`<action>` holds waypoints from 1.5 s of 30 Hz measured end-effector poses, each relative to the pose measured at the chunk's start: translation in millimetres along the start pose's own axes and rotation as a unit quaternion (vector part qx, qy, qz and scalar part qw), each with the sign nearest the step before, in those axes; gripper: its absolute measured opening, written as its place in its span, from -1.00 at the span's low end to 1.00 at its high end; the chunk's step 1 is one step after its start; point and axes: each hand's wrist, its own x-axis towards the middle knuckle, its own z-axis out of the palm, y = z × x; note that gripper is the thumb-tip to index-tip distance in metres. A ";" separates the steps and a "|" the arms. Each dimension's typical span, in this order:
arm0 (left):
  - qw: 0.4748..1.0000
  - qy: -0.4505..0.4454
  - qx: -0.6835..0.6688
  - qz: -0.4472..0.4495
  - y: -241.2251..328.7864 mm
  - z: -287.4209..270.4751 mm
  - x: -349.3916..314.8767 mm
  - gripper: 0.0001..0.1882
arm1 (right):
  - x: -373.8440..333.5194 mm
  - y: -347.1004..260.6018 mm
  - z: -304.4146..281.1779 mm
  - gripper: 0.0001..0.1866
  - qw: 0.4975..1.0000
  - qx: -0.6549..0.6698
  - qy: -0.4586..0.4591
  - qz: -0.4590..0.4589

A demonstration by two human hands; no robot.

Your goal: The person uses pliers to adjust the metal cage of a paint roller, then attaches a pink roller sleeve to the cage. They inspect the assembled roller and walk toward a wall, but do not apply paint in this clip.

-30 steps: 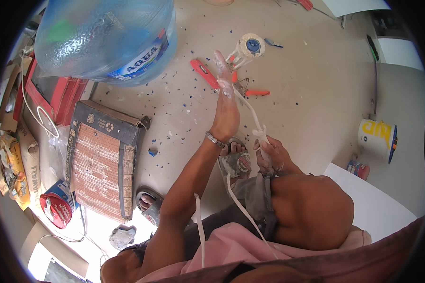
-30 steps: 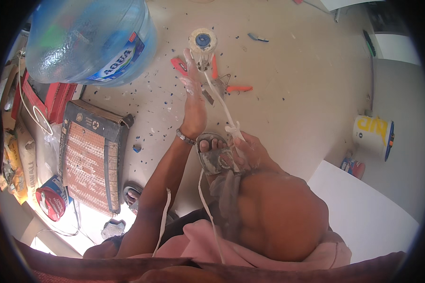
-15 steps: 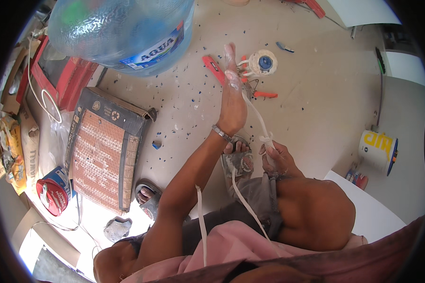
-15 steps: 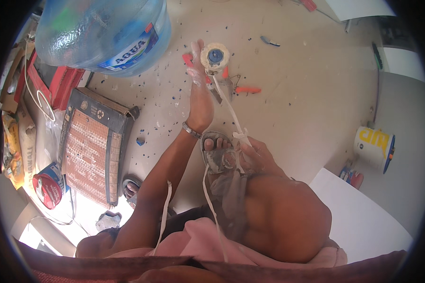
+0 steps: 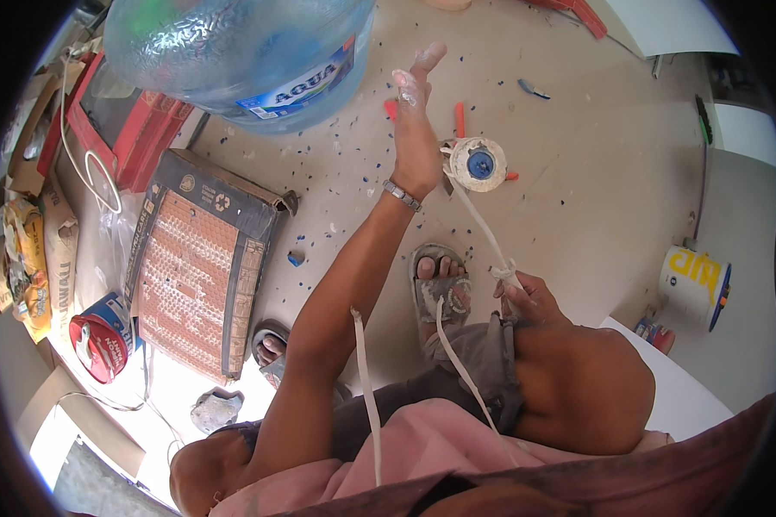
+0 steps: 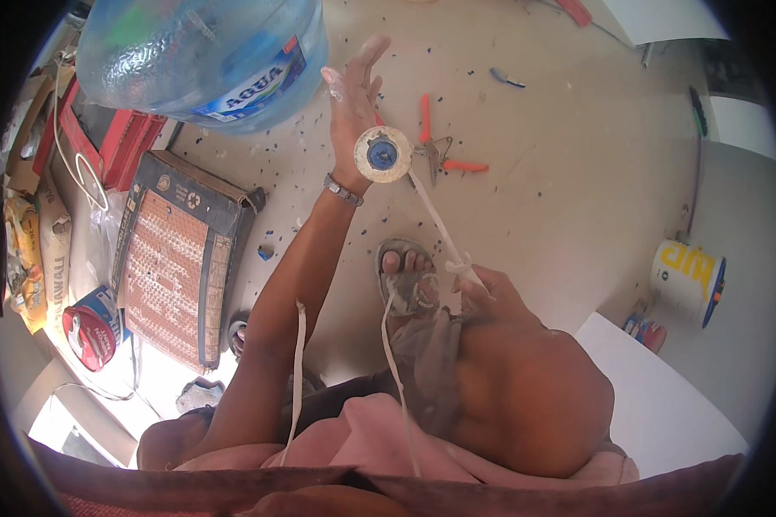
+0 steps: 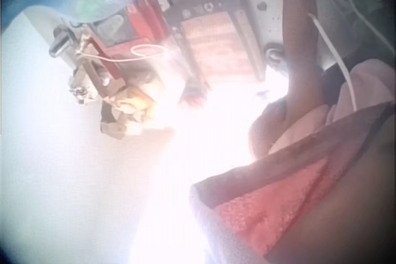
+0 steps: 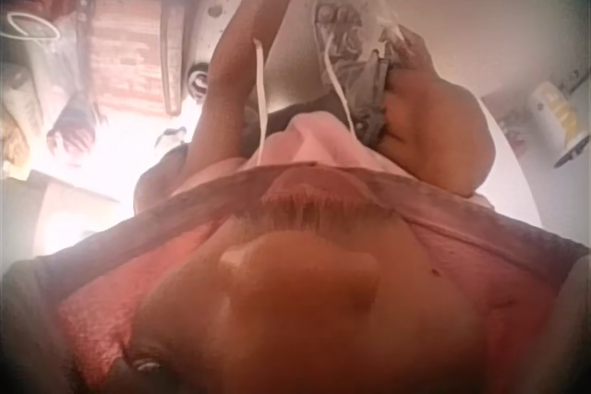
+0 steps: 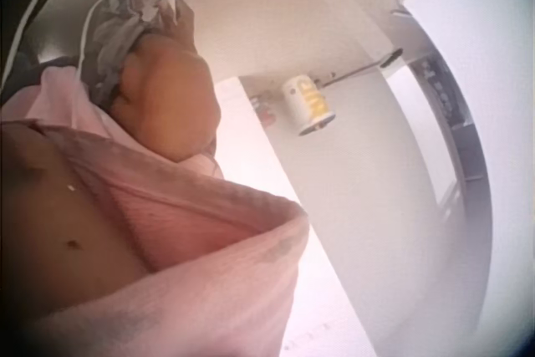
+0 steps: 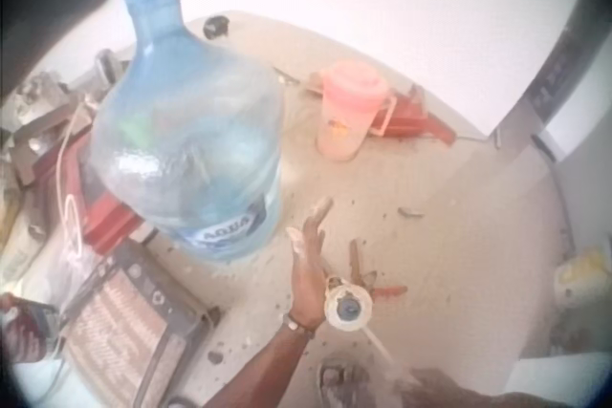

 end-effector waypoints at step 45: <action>0.761 0.032 -0.069 -0.644 41.5 -74.3 -102.7 -0.90 | 187.6 -14.1 -89.6 -0.22 0.756 -0.636 0.057 -0.145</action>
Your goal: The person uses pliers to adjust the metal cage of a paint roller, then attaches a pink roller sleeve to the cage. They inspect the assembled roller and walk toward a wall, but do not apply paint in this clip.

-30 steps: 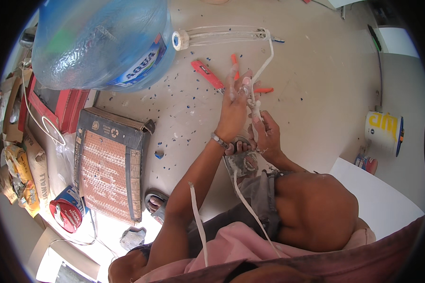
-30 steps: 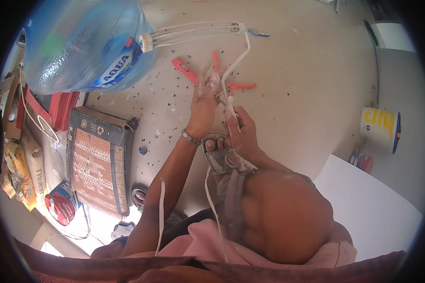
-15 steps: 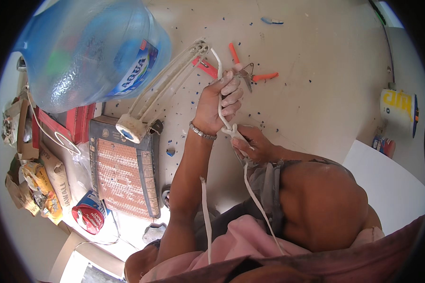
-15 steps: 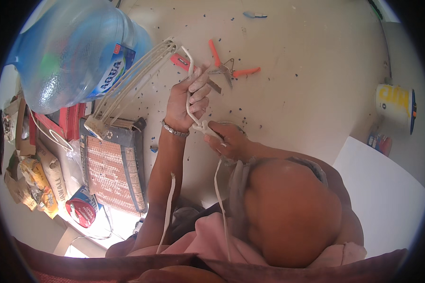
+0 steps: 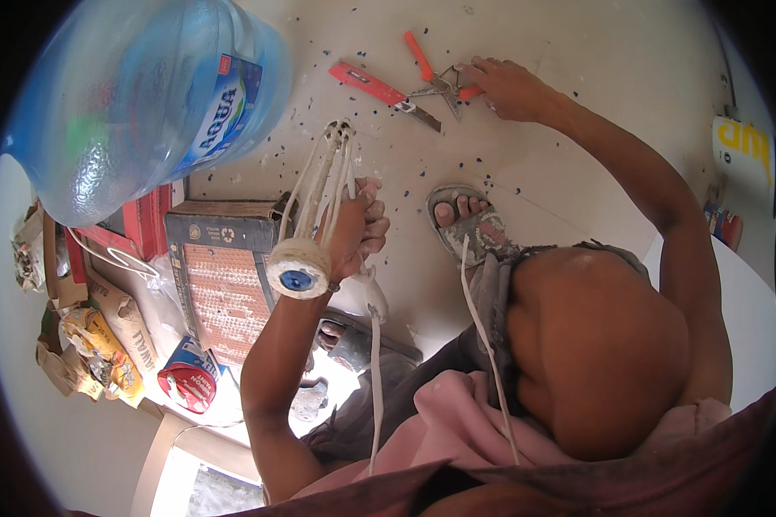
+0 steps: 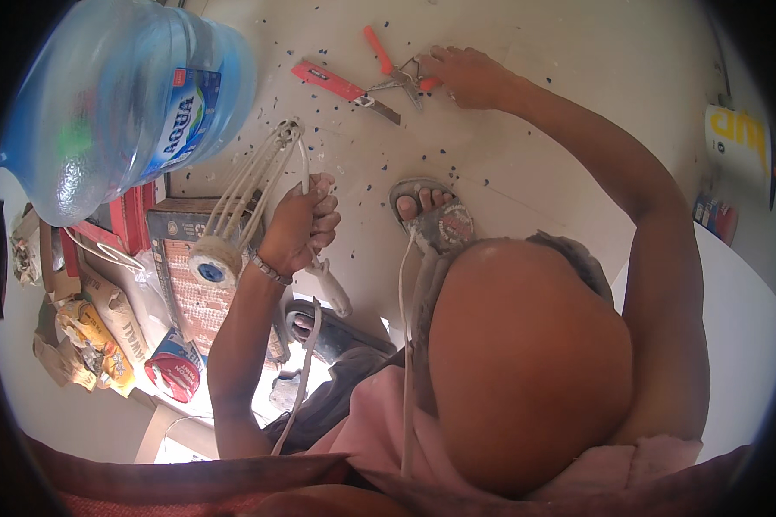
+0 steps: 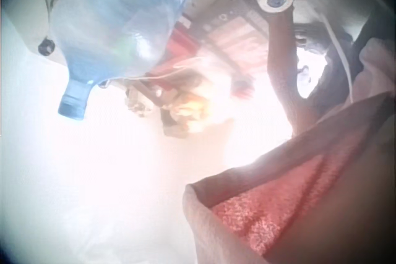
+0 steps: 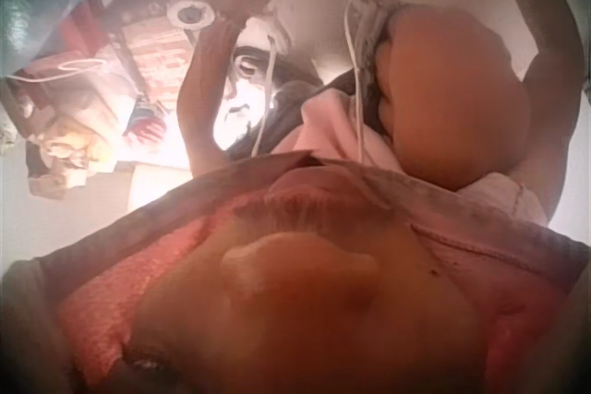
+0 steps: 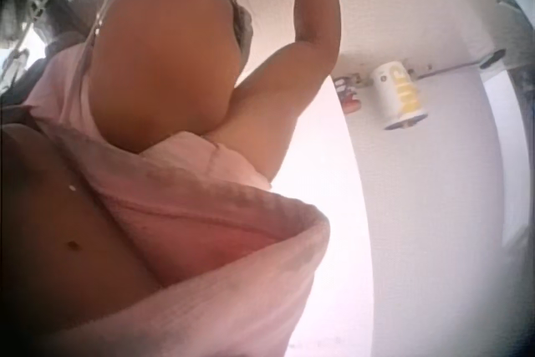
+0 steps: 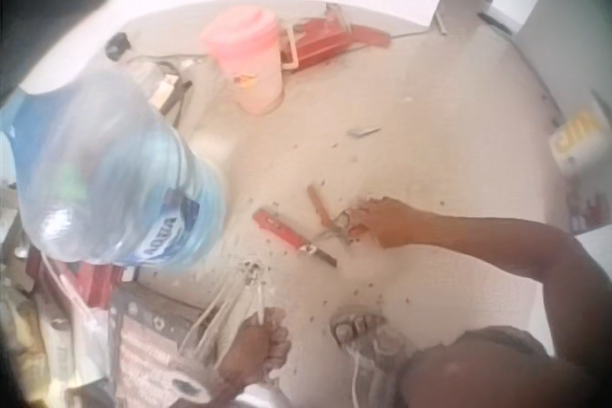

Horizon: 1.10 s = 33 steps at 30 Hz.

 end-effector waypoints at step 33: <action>0.965 -0.002 -0.252 0.072 -123.9 -260.1 -235.5 -0.79 | 133.9 -445.6 -117.6 -0.28 0.952 0.046 -0.131 -0.274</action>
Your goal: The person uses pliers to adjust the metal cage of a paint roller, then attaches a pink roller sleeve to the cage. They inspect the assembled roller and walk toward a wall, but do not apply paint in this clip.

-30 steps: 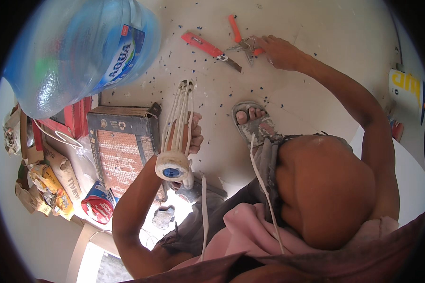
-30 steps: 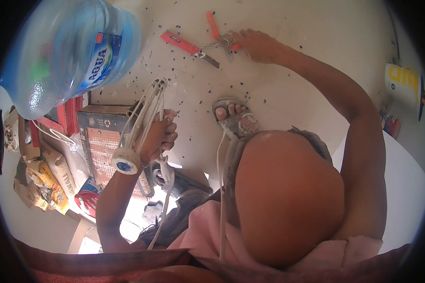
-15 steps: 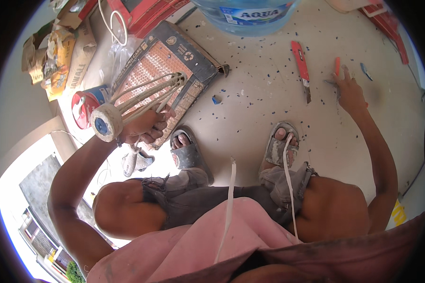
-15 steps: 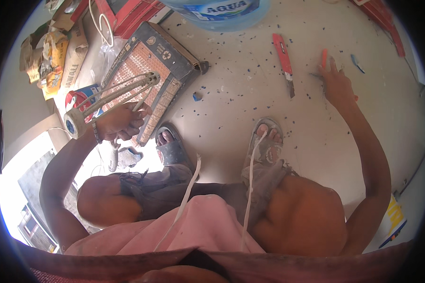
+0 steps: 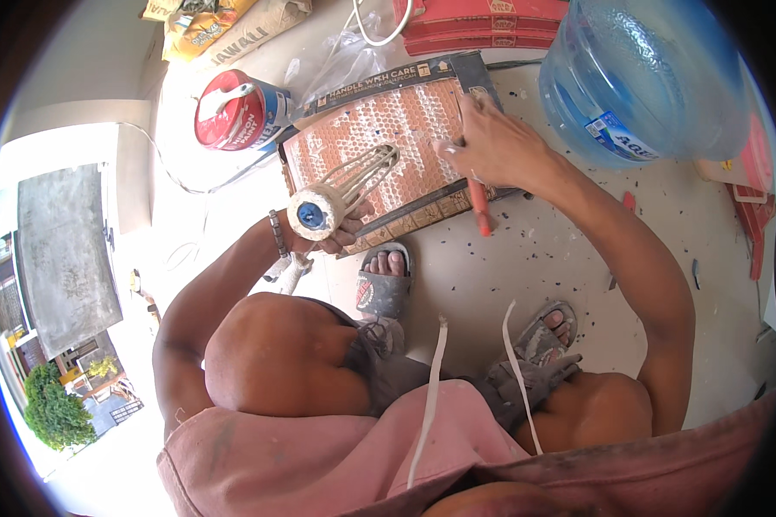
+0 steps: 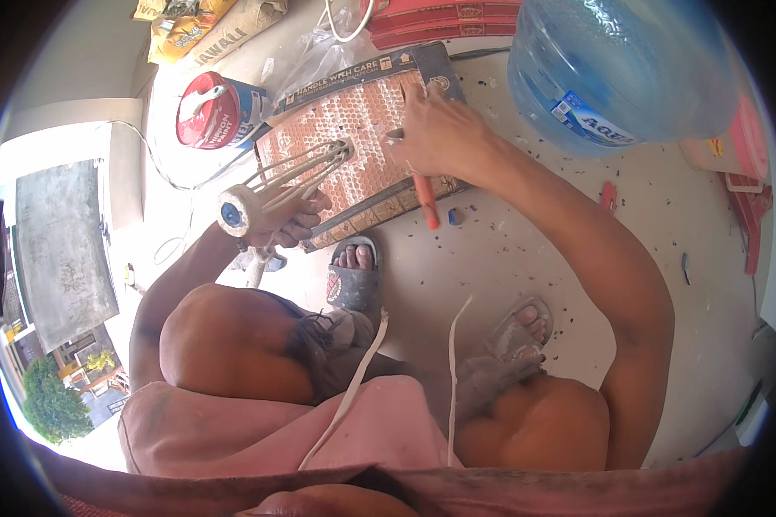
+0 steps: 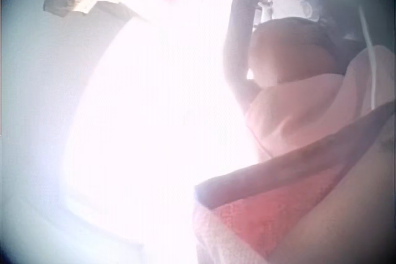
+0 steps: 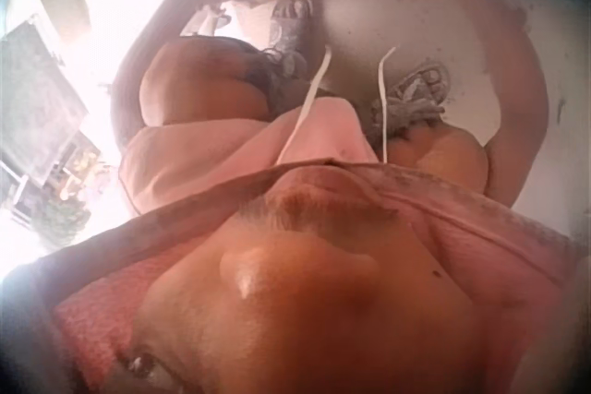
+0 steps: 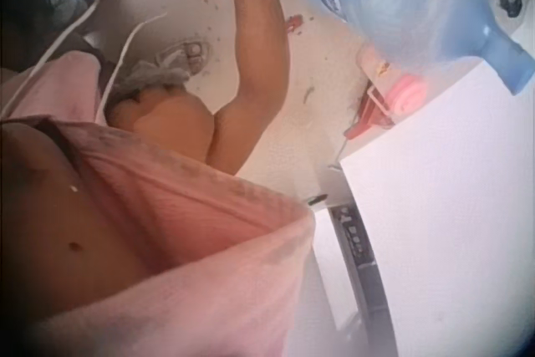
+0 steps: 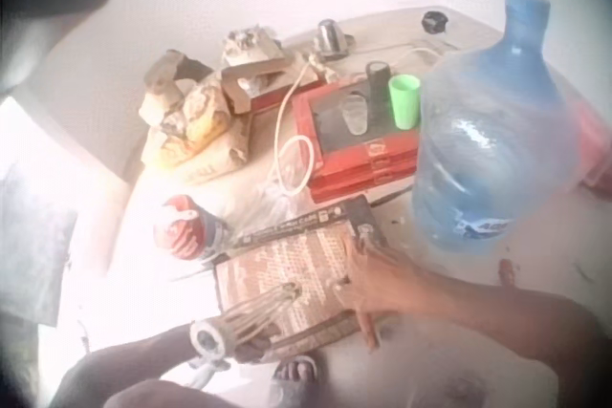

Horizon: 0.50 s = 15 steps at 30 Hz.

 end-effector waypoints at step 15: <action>0.980 0.198 0.030 0.016 -12.7 -32.2 -40.7 -0.85 | -171.4 254.5 63.6 -0.49 0.917 -0.021 0.231 0.326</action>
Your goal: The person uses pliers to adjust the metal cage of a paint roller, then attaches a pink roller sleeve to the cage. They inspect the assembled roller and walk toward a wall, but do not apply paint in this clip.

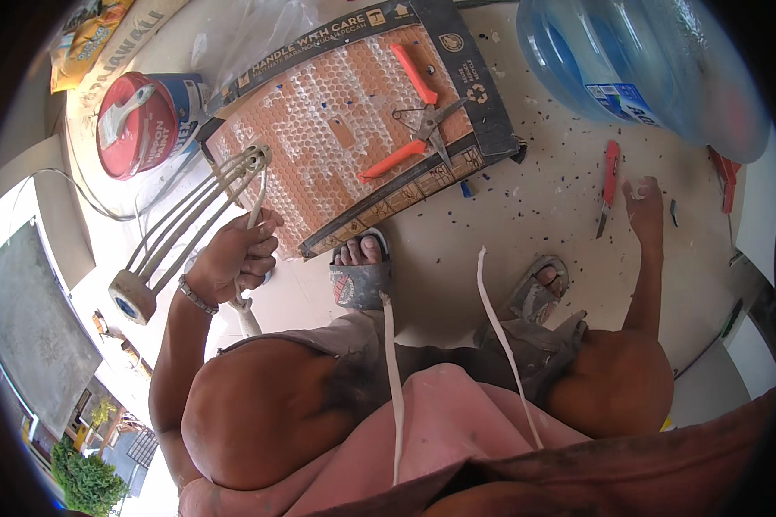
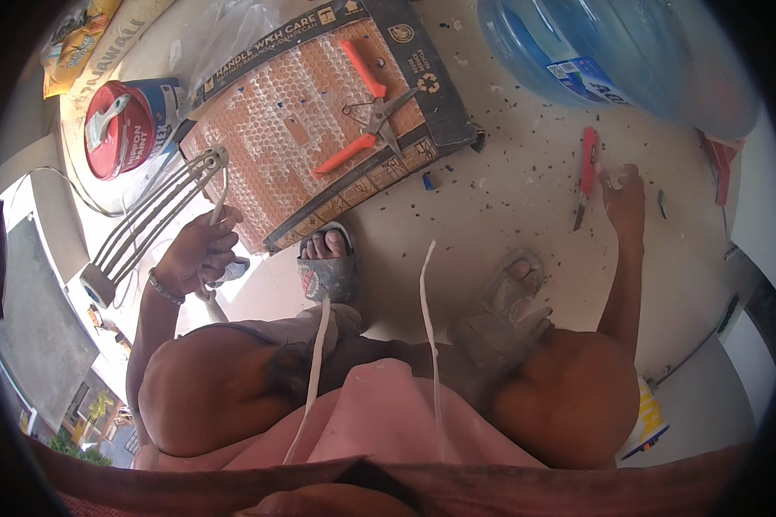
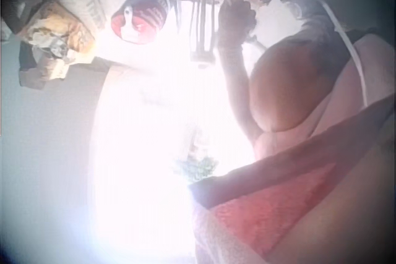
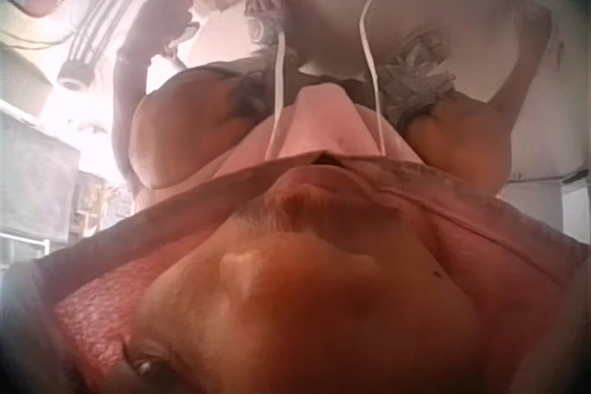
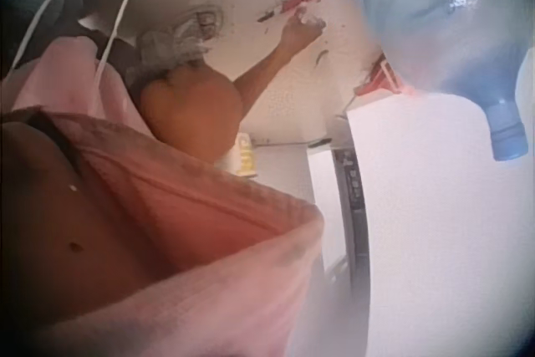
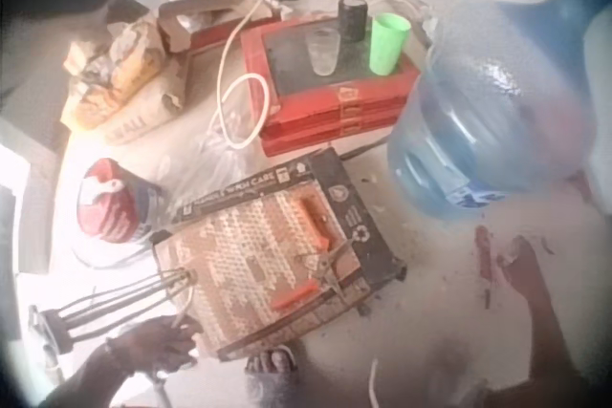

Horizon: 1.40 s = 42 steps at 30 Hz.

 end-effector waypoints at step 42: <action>0.921 0.104 -0.376 0.003 -159.7 106.8 -472.6 -0.87 | -272.1 42.5 -275.7 -0.80 0.843 -0.057 -0.534 0.018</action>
